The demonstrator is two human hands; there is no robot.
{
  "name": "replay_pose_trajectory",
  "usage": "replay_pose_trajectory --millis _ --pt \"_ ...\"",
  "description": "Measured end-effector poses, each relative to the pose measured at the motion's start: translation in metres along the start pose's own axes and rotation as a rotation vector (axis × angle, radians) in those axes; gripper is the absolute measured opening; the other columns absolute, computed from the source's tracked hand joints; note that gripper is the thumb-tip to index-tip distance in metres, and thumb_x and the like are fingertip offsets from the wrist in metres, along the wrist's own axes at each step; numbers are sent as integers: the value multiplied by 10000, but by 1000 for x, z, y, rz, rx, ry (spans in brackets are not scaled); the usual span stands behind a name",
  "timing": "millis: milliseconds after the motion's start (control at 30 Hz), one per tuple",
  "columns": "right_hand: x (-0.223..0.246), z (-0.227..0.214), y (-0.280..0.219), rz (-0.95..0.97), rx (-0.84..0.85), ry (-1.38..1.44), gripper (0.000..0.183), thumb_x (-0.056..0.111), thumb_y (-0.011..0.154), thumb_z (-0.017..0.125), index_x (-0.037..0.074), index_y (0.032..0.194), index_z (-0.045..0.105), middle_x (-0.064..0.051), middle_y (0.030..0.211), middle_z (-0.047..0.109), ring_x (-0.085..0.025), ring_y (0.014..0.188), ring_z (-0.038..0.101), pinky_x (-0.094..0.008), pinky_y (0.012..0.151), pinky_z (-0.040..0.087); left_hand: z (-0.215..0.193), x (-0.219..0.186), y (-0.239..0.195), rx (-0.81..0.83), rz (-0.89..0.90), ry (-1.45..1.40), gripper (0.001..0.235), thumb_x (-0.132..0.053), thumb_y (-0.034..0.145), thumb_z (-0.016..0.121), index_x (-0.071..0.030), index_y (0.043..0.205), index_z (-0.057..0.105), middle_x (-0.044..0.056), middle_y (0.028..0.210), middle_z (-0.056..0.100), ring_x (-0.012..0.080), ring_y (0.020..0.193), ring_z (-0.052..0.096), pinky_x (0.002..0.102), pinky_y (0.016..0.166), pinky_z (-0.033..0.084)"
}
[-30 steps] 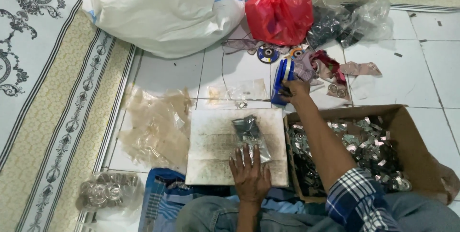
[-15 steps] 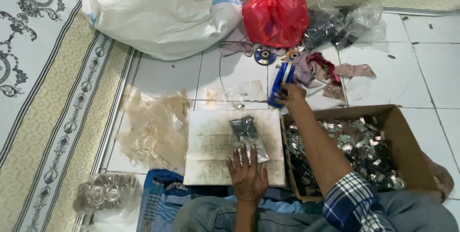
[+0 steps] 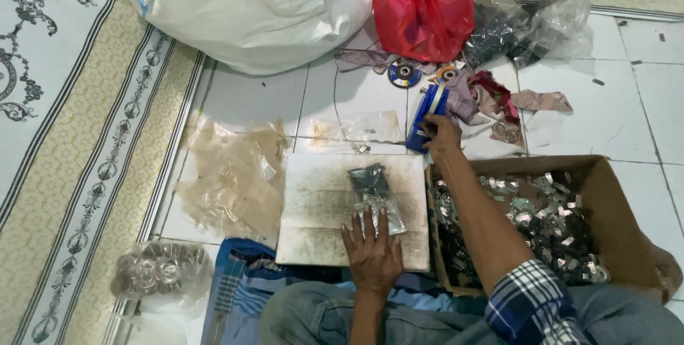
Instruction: The person is sorting and packing small metal components into plastic bags while sitting on the floor.
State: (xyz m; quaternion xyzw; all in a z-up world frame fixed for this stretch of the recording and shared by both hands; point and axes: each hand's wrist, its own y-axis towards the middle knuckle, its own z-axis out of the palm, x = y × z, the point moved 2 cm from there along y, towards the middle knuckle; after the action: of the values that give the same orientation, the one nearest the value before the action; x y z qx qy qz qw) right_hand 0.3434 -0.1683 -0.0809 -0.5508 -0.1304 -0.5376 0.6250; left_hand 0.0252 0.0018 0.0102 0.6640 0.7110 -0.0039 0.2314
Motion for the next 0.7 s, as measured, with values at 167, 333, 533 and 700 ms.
replay_pose_trajectory --millis 167,333,533,700 --pt "6 5 -22 -42 118 -49 128 236 815 698 160 917 705 -17 840 676 -130 722 529 -457 732 377 -1 0 0 -4 10 4 723 -356 884 605 -102 1544 456 231 1589 410 492 1450 360 670 1169 213" --pt "12 6 -41 -61 142 -185 455 93 905 732 98 1328 566 -57 1017 696 -161 793 674 -390 665 618 -1 0 -1 0 11 37 698 -381 907 581 -112 1540 462 213 1608 388 480 1460 349 668 1166 220" --pt "-8 -33 9 185 120 -392 139 86 876 759 29 999 730 -100 802 730 -197 612 669 -313 537 559 1 0 -4 -9 5 0 698 -375 915 590 -128 1553 450 198 1608 396 465 1467 347 657 1177 210" --pt "-12 -35 8 256 52 -426 157 56 864 734 11 1014 742 -140 883 759 -263 770 749 -362 653 586 3 1 -3 -28 19 41 720 -376 896 586 -133 1559 446 193 1613 395 459 1460 368 640 1200 190"
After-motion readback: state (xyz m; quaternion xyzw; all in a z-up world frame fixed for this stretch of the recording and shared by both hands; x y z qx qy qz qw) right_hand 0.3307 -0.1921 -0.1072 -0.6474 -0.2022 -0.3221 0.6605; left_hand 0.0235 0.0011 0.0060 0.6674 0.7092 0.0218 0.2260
